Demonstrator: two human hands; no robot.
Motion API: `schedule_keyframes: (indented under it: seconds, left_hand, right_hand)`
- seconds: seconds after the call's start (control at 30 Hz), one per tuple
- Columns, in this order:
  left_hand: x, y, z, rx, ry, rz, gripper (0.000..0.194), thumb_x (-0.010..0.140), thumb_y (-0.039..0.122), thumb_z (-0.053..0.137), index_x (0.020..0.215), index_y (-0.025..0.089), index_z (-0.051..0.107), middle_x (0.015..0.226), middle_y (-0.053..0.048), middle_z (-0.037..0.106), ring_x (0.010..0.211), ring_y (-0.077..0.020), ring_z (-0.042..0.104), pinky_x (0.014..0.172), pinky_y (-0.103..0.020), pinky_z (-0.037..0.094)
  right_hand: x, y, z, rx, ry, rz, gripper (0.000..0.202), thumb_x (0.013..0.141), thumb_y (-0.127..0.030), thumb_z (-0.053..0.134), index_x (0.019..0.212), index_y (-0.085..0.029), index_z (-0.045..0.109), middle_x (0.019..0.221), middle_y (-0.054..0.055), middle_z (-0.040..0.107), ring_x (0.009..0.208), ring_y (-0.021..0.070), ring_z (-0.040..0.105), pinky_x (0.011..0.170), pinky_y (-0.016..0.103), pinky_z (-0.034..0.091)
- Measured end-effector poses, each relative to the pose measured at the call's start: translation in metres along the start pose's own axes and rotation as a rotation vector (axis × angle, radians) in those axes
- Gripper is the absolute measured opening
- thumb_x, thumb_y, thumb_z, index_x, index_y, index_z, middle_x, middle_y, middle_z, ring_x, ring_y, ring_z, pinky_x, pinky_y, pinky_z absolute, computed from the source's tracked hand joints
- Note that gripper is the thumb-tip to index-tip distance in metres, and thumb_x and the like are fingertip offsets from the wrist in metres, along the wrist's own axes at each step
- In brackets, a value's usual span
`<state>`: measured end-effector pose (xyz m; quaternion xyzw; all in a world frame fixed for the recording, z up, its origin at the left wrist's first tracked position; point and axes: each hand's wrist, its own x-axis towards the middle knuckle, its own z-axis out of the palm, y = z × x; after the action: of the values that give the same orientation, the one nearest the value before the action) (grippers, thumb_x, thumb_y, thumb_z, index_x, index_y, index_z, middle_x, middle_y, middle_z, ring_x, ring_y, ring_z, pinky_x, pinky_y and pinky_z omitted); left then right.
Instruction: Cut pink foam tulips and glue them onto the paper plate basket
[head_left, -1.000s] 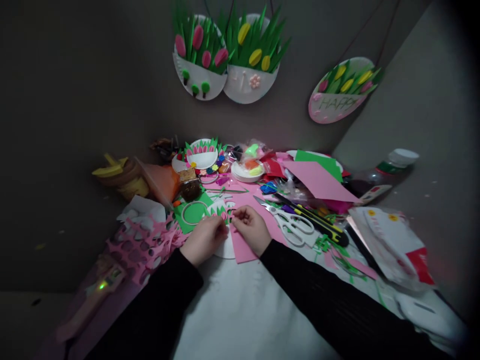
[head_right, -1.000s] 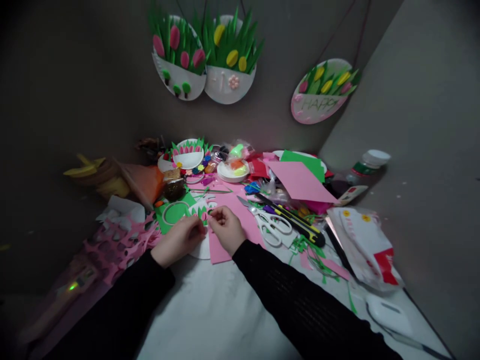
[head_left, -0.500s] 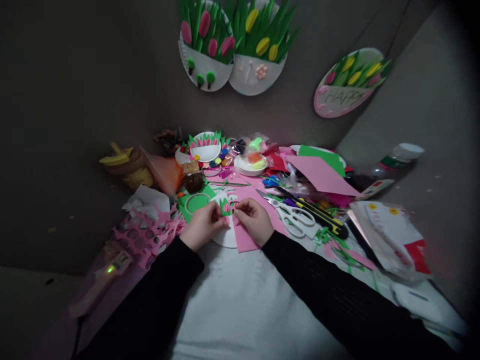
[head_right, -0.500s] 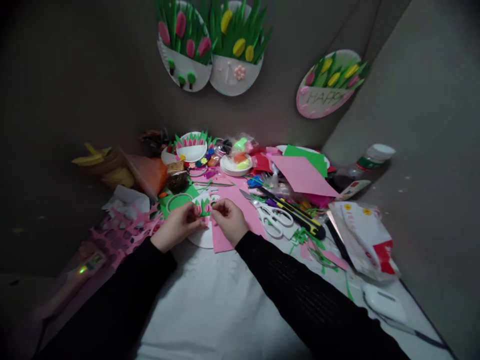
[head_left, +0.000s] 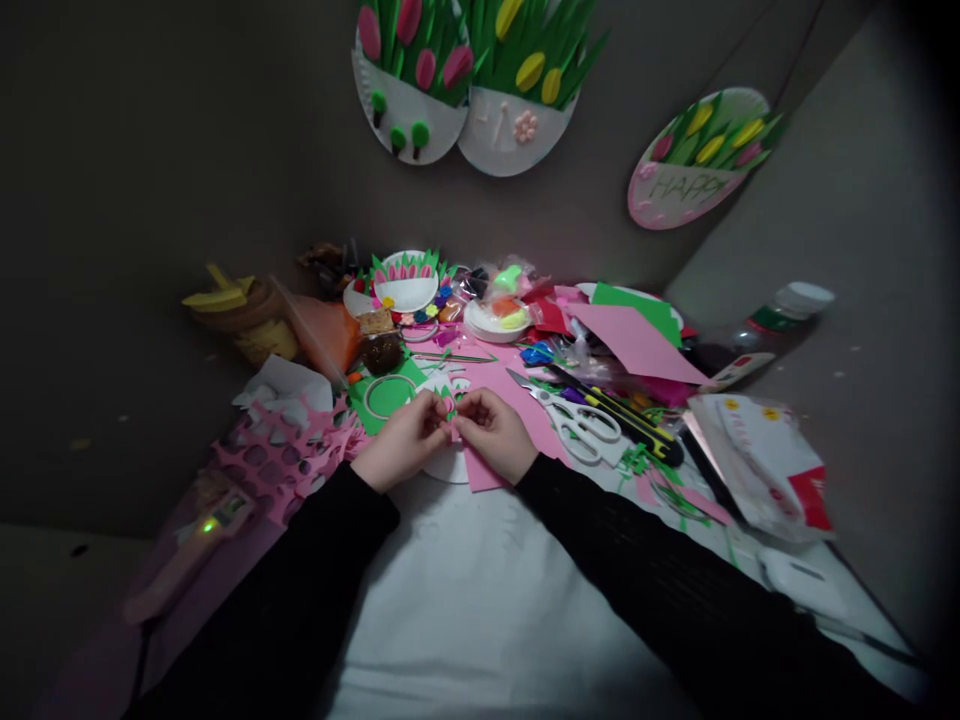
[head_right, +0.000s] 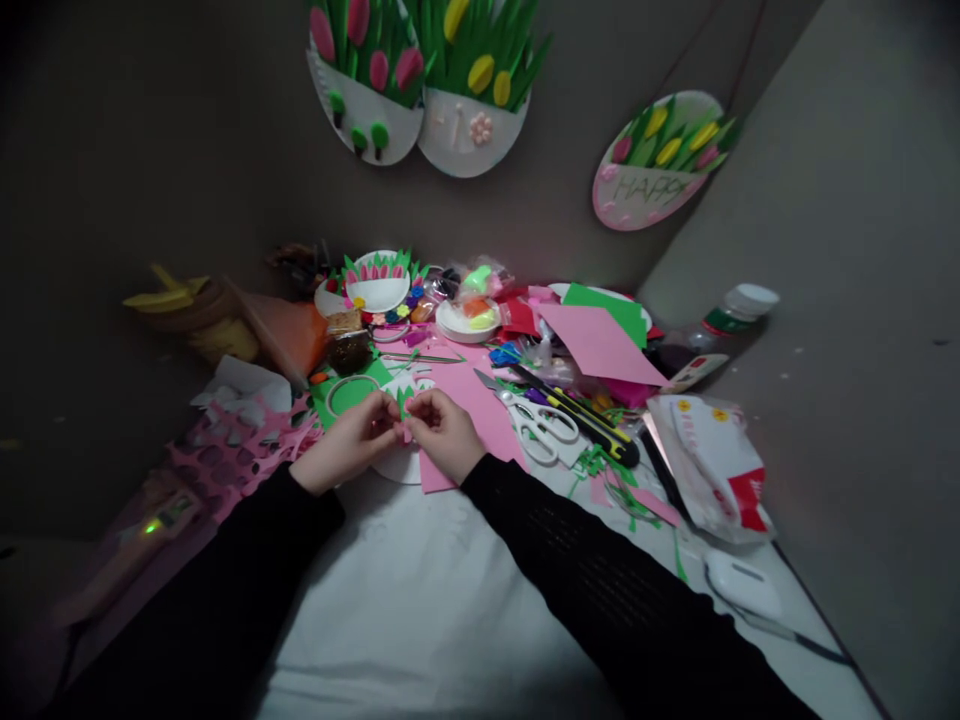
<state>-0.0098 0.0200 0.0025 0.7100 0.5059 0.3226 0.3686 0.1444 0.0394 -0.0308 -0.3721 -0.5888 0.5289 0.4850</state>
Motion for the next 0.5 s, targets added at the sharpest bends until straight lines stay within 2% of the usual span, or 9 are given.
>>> schedule_keyframes:
  seconds: [0.17,0.33,0.5]
  left_hand:
    - [0.0008,-0.0026,-0.0001,-0.143,-0.032,-0.024,0.013,0.079,0.025,0.054,0.084,0.019,0.044,0.074,0.0,0.06,0.067,-0.013,0.058,0.06,-0.024,0.043]
    - [0.0007,-0.0029,-0.001,-0.142,-0.033,-0.006,0.015,0.08,0.027,0.055,0.086,0.018,0.044,0.076,0.001,0.058,0.069,-0.0125,0.057,0.059,-0.023,0.043]
    - [0.0007,-0.0029,-0.0022,-0.099,0.0,0.005,0.015,0.079,0.026,0.057,0.084,0.018,0.044,0.075,0.001,0.054,0.067,-0.0118,0.055,0.057,-0.022,0.041]
  right_hand:
    - [-0.0001,0.0025,-0.001,0.005,-0.003,-0.015,0.016,0.071,-0.022,0.062,0.085,-0.02,0.053,0.077,-0.002,0.057,0.069,0.0124,0.056,0.065,0.025,0.045]
    - [-0.0004,0.0055,0.0005,0.011,-0.031,-0.016,0.021,0.07,-0.023,0.064,0.087,-0.021,0.052,0.077,-0.003,0.056,0.069,0.0121,0.056,0.066,0.025,0.046]
    - [-0.0009,0.0031,0.0038,0.054,-0.034,0.058,0.025,0.069,-0.025,0.065,0.087,-0.021,0.05,0.073,-0.004,0.056,0.065,0.0121,0.056,0.062,0.026,0.046]
